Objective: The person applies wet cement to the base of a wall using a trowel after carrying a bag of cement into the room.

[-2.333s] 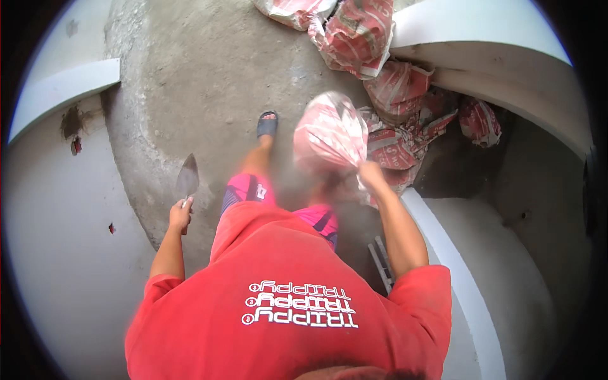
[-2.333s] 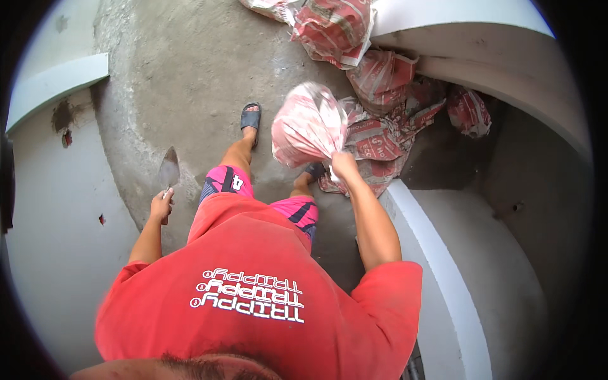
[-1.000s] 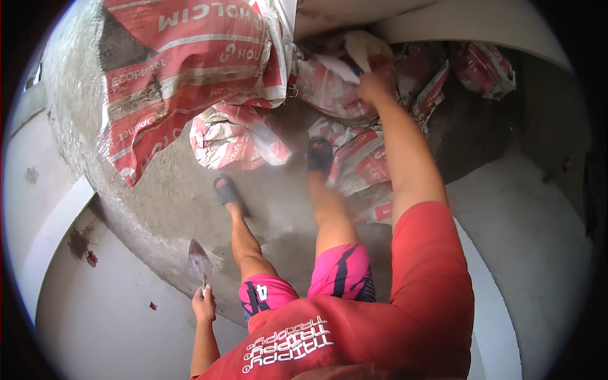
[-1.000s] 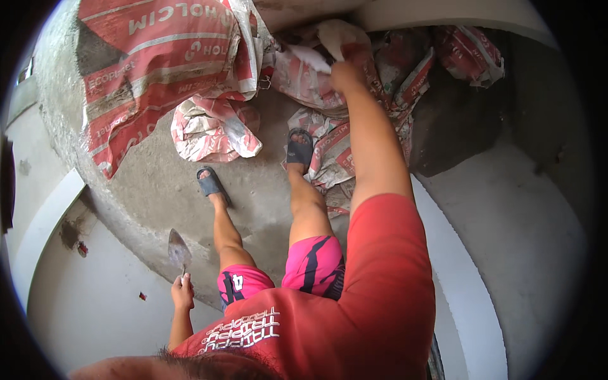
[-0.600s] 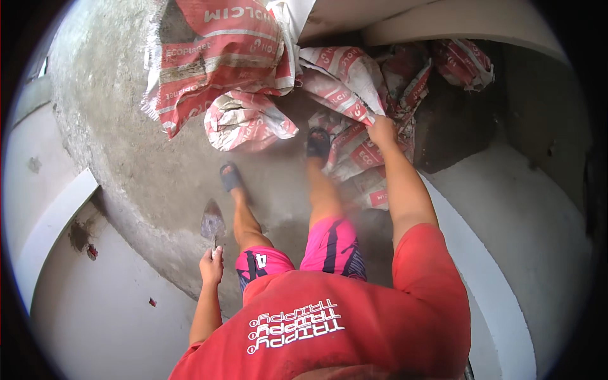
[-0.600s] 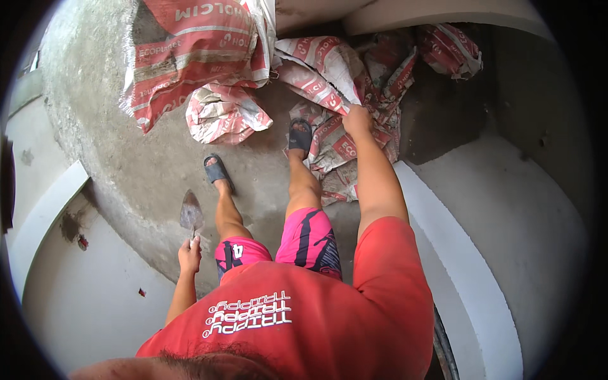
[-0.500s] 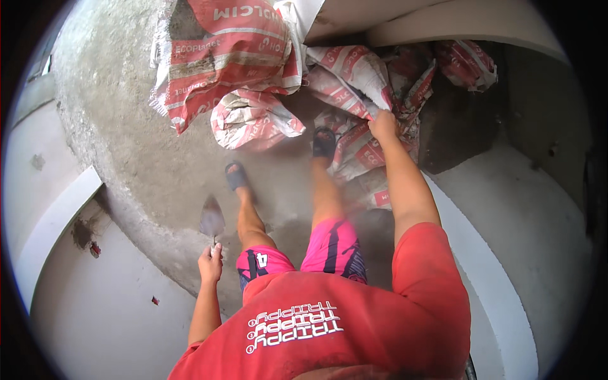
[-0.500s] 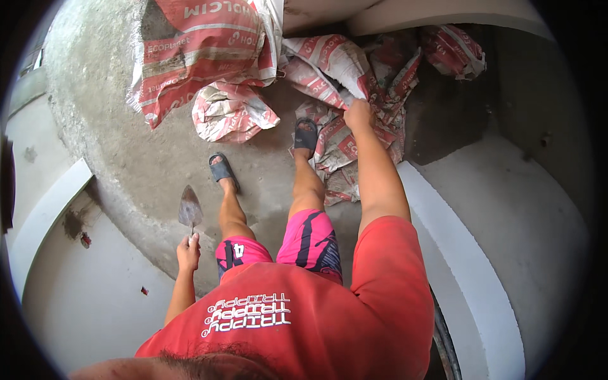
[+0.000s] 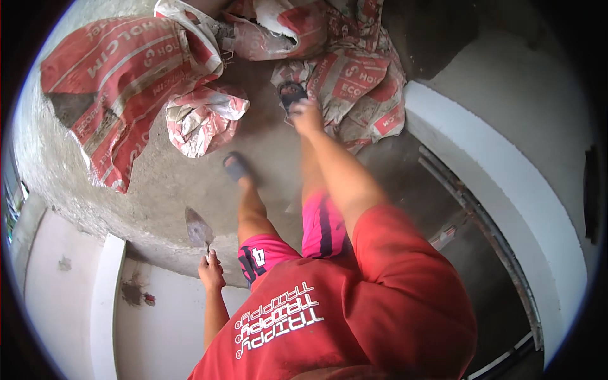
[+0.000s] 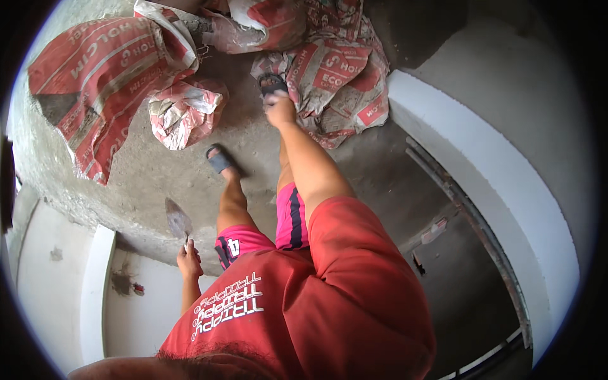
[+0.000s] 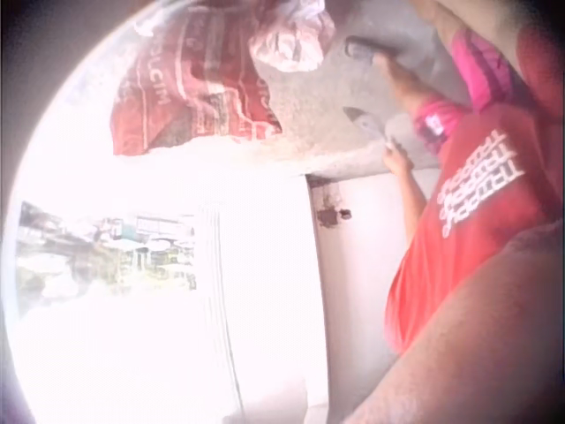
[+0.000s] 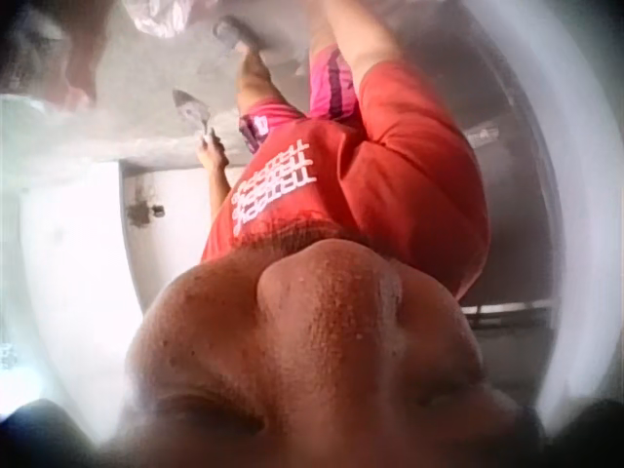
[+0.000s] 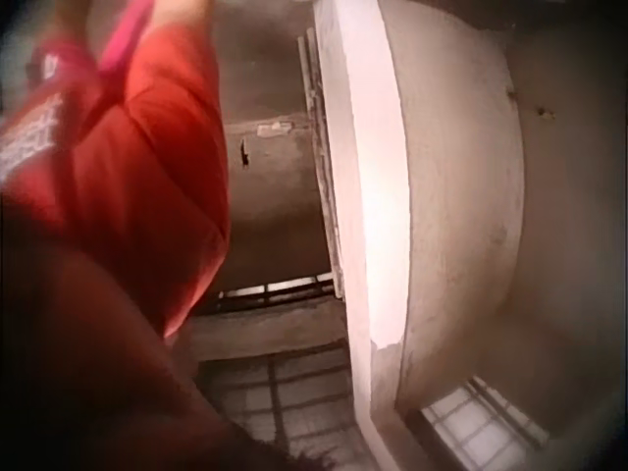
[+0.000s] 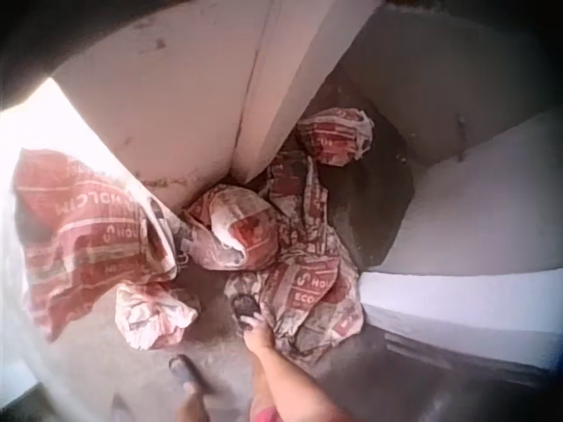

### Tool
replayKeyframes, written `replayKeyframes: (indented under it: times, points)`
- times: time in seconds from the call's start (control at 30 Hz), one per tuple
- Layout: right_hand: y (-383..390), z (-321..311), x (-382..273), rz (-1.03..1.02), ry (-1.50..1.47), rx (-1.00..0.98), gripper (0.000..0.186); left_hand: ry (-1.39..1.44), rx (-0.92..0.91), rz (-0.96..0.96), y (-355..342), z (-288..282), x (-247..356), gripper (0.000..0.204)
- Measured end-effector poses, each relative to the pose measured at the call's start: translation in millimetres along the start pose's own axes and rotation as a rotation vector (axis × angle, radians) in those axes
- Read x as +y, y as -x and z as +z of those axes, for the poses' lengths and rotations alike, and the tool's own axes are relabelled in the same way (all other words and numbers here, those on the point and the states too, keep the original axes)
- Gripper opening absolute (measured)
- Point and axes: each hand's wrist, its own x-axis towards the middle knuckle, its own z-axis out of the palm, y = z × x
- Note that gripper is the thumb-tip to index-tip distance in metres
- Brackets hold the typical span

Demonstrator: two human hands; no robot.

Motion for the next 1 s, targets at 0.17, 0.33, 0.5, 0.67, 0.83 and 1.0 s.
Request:
replayKeyframes:
  times: [0.17,0.33,0.5,0.67,0.83,1.0]
  points:
    - [44.2,38.6,143.1,0.711,-0.291,-0.086,0.042,-0.075,-0.162,0.183,-31.6,-27.7,36.4,0.023]
    - [45.0,91.7,197.0,1.002,-0.181,0.069,0.089,-0.269,-0.113,0.094,-64.8,-55.0,13.6,0.023]
    - [24.5,166.2,196.2,1.495,-0.839,0.095,0.09,-0.449,0.086,-0.209,-86.4,-65.8,-48.1,0.024]
    - [43.7,158.6,252.3,1.368,-1.341,0.428,0.033,-0.604,-0.01,-0.035,-85.8,-33.9,-49.3,0.023]
    - [168.7,56.6,248.4,1.054,-1.261,0.755,0.043,-0.606,-0.108,0.261,-57.3,0.4,1.7,0.023]
    - [247.8,-108.5,167.3,0.789,-1.514,1.035,0.062,-0.335,-0.112,0.478,4.7,-7.7,33.1,0.028]
